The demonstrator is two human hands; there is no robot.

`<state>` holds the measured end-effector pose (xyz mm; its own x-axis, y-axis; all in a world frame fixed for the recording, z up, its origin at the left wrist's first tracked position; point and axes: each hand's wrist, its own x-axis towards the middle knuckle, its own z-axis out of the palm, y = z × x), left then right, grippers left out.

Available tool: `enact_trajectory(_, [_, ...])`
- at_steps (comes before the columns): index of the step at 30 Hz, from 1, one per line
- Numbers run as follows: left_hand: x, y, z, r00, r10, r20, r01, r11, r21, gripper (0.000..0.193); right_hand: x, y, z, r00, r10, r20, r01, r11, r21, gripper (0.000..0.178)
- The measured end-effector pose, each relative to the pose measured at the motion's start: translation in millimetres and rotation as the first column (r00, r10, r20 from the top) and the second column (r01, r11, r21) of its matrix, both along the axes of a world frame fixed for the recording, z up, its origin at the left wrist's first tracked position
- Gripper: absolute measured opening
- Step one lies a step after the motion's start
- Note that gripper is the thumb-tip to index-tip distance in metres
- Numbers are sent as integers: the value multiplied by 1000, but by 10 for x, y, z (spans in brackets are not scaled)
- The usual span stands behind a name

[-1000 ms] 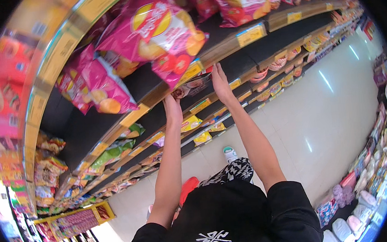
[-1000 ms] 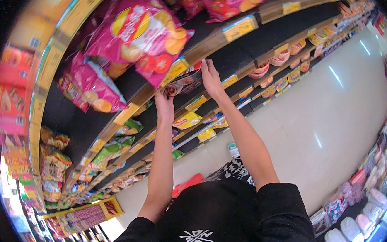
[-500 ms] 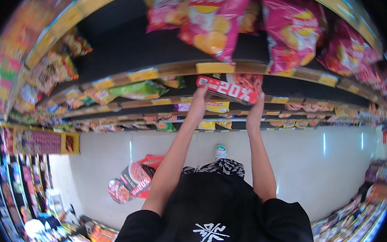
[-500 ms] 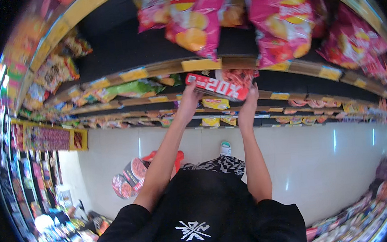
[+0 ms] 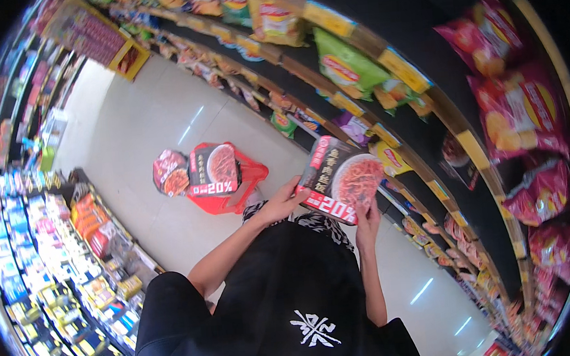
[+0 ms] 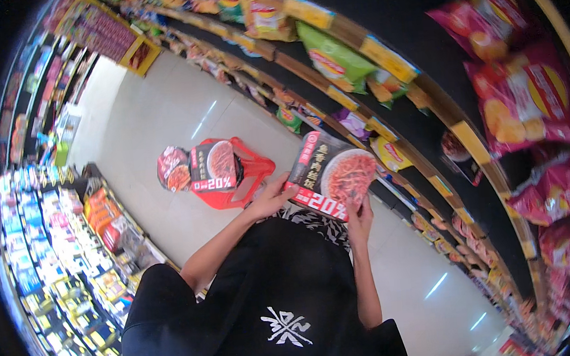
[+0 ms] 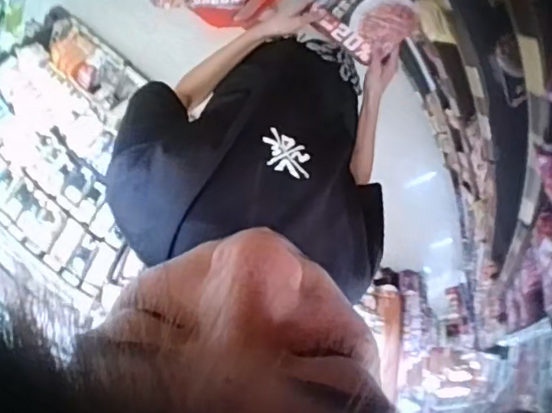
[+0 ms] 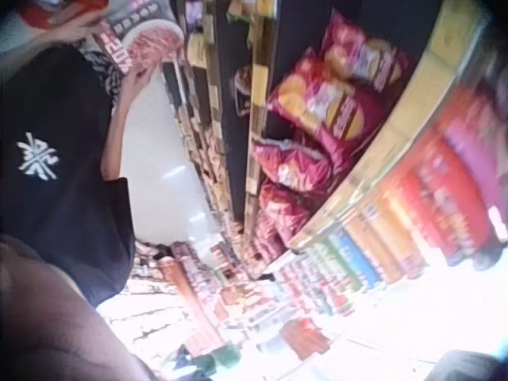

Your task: The person places several packaged food containers onto a retail shelf, arranging them behind bags of snacks.

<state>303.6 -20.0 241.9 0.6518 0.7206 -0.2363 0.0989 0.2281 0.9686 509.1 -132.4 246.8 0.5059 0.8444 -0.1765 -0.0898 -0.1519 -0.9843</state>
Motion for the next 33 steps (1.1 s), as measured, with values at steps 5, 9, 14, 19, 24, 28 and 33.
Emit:
enact_trajectory(5, [-855, -82, -403, 949, 308, -66, -309, 951, -21, 41, -541, 595, -313, 928, 368, 63, -363, 929, -76, 44])
enact_trajectory(9, [-1440, -135, -307, 802, 574, -163, -592, 801, -93, 41, -1248, 1073, -351, 864, 504, -19, -504, 863, -35, 48])
enact_trajectory(14, [-2234, -178, -809, 568, 814, -126, -819, 543, -183, 41, -2098, 1536, -638, 738, 672, -52, -673, 739, -3, 51])
enact_trajectory(19, [-2877, -81, -717, 408, 913, -6, -880, 391, -271, 38, -2928, 2006, -1003, 582, 813, 16, -813, 582, 5, 57])
enact_trajectory(24, [-3446, 20, -876, 313, 950, 14, -921, 307, -241, 32, -3675, 2326, -904, 468, 879, -90, -883, 469, -12, 63])
enact_trajectory(28, [-3652, 146, -974, 300, 954, -21, -926, 286, -246, 31, -3930, 2422, -1191, 485, 874, -35, -874, 485, -22, 60])
enact_trajectory(33, [-3749, 147, -1067, 298, 954, -17, -926, 285, -248, 34, -4023, 2429, -1190, 491, 871, -9, -871, 490, -34, 62])
